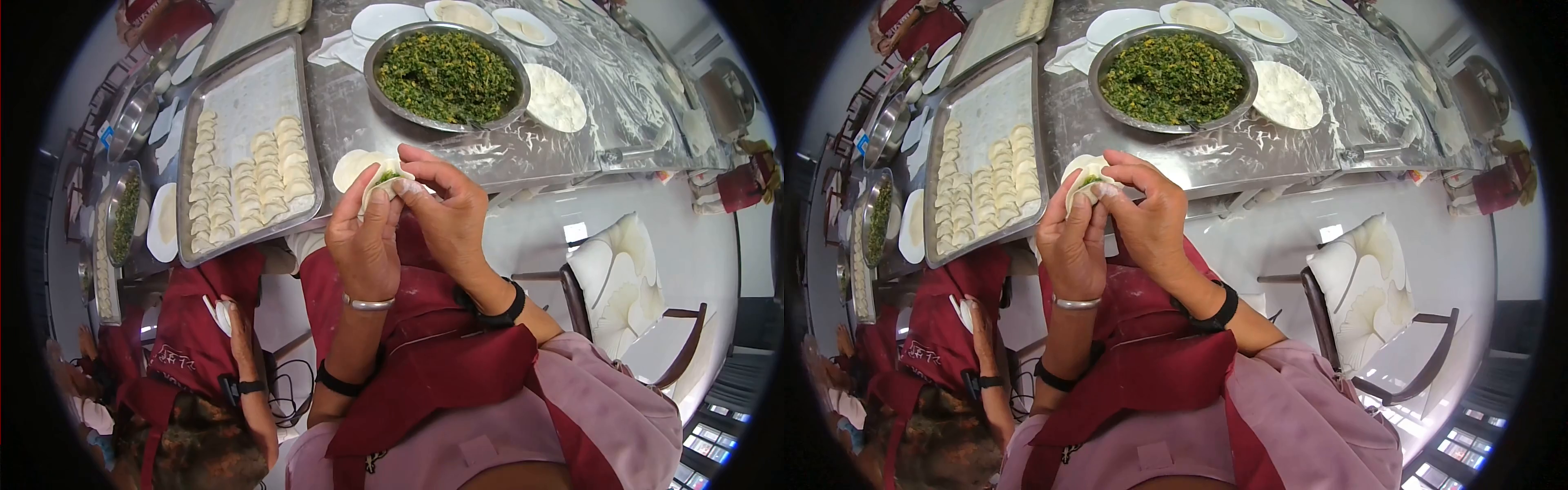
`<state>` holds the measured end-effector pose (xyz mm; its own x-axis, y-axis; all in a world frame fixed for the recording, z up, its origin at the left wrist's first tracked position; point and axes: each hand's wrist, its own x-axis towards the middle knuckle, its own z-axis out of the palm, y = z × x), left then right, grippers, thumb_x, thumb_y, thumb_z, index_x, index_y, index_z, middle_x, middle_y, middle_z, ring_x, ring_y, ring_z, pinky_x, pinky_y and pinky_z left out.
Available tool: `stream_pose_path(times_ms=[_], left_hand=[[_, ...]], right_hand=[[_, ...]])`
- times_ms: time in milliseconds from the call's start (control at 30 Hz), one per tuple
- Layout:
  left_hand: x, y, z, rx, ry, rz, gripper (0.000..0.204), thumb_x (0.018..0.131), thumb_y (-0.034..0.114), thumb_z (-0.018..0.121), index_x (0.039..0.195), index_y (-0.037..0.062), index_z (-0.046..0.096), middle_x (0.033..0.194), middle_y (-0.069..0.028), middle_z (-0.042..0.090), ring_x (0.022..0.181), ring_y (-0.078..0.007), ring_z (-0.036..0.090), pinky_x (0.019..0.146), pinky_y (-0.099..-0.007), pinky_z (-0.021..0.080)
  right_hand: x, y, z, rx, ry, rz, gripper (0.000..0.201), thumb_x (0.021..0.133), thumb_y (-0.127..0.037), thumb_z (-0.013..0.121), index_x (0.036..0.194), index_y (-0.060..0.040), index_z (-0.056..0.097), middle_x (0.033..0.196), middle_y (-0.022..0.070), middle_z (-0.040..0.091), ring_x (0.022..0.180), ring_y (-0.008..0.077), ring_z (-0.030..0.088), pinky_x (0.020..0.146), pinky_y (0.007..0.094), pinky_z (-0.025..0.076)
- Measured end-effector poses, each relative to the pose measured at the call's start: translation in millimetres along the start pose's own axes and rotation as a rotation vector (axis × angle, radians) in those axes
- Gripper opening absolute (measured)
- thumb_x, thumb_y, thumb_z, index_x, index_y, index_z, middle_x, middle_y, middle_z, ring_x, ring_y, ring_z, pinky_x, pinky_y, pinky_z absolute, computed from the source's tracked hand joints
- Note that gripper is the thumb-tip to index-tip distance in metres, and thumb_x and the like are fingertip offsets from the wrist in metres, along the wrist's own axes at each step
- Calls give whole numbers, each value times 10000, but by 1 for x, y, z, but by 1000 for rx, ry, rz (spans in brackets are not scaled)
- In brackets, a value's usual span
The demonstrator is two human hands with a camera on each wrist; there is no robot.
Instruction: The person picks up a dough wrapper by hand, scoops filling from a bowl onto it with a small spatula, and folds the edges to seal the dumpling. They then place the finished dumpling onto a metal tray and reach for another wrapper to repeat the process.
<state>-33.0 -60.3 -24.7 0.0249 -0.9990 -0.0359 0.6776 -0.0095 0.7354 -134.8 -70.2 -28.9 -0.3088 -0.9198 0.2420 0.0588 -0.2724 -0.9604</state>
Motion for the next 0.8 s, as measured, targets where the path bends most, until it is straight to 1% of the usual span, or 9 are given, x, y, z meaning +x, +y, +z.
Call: stream_pose_path(times_ms=[67,167,267,367,467,567,667,767,800], left_hand=[[0,-1,0,1,-19,-2,397,970,64,550,1322,-97,462,1264,-172,554,1139,-226,587,983,-330,526],[0,-1,1,-6,-41,2,391,971,67,549,1314,-103,464,1260,-179,554,1139,-235,589,991,-341,523],[-1,-2,0,-6,-59,8,386,972,66,548,1308,-105,466,1263,-186,552,1140,-244,590,1001,-352,517],[0,-3,-2,13,-55,17,381,972,63,546,1305,-105,469,1274,-190,547,1135,-253,596,1006,-357,513],[0,1,-3,39,-61,9,376,973,60,542,1305,-102,472,1272,-190,552,1127,-257,605,1000,-352,515],[-1,0,-3,73,-66,-2,368,975,59,538,1303,-96,480,1253,-185,566,1108,-244,615,981,-337,525],[-2,0,-4,80,-55,6,367,973,53,540,1306,-90,486,1225,-177,585,1076,-216,624,930,-306,548],[-3,0,-1,133,-17,48,375,967,49,551,1310,-89,489,1196,-169,601,1026,-186,635,863,-273,571],[-3,0,1,161,-1,66,379,964,47,556,1311,-89,490,1188,-167,606,1007,-176,638,841,-263,578]], right_hand=[[1,-1,-2,14,-1,-12,147,801,0,675,942,26,705,1144,187,676,1027,220,652,892,313,501],[5,-1,-6,93,-56,-13,124,807,10,657,918,30,707,1149,184,676,1002,207,654,880,305,504],[7,1,-10,74,-82,-33,125,807,-5,671,920,31,710,1163,185,670,987,199,652,876,296,503],[8,-1,-16,80,-139,50,166,810,-27,692,966,29,711,1186,179,661,1030,201,640,903,296,494],[11,6,-15,52,-147,-28,206,821,-47,704,1015,24,708,1215,175,650,1095,212,621,932,297,481],[12,-4,-19,127,-251,98,232,820,-48,705,1041,20,704,1220,171,649,1144,218,604,957,309,473],[10,0,-18,150,-241,119,220,810,-48,709,1024,3,715,1202,165,659,1145,232,609,959,316,476],[7,0,-16,40,-202,13,214,800,-52,713,1011,-17,725,1169,156,673,1137,252,616,961,338,478],[7,0,-15,2,-195,-46,200,801,-49,710,998,-20,726,1157,155,677,1134,262,617,960,344,478]])
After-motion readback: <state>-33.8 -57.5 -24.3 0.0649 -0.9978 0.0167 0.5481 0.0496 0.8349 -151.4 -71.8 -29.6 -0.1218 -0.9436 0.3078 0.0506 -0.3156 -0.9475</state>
